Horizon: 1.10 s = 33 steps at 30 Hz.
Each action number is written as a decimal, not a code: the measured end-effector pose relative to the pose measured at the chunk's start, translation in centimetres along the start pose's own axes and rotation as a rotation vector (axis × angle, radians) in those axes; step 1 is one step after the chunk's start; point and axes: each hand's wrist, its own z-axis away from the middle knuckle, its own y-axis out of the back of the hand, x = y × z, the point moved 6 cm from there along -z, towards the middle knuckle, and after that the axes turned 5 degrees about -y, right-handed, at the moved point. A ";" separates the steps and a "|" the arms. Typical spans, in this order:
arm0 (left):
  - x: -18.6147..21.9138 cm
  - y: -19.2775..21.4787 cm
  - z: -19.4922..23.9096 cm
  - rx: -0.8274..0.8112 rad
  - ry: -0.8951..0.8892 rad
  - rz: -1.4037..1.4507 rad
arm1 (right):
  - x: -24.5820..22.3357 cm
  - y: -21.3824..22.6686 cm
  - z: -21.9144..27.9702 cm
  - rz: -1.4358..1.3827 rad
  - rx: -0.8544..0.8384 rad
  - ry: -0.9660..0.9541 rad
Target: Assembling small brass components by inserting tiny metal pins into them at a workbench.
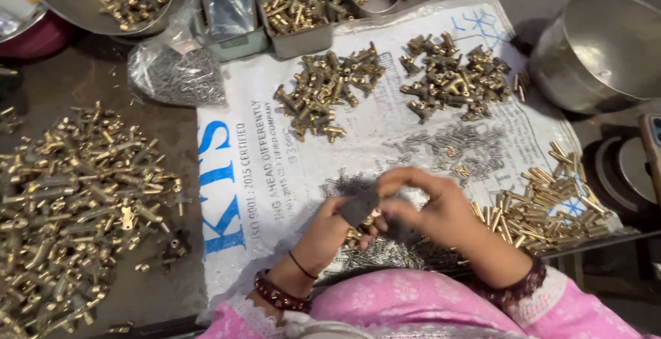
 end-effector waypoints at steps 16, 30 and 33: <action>4.1 3.0 1.2 0.339 -0.029 0.085 | 4.4 8.2 -0.2 1.126 0.392 -0.192; 4.2 3.5 1.1 0.443 -0.043 -0.073 | 2.5 10.2 -0.6 0.693 0.449 -0.291; 4.8 3.7 1.3 0.472 -0.088 -0.001 | 3.7 11.5 -0.7 0.832 0.447 -0.120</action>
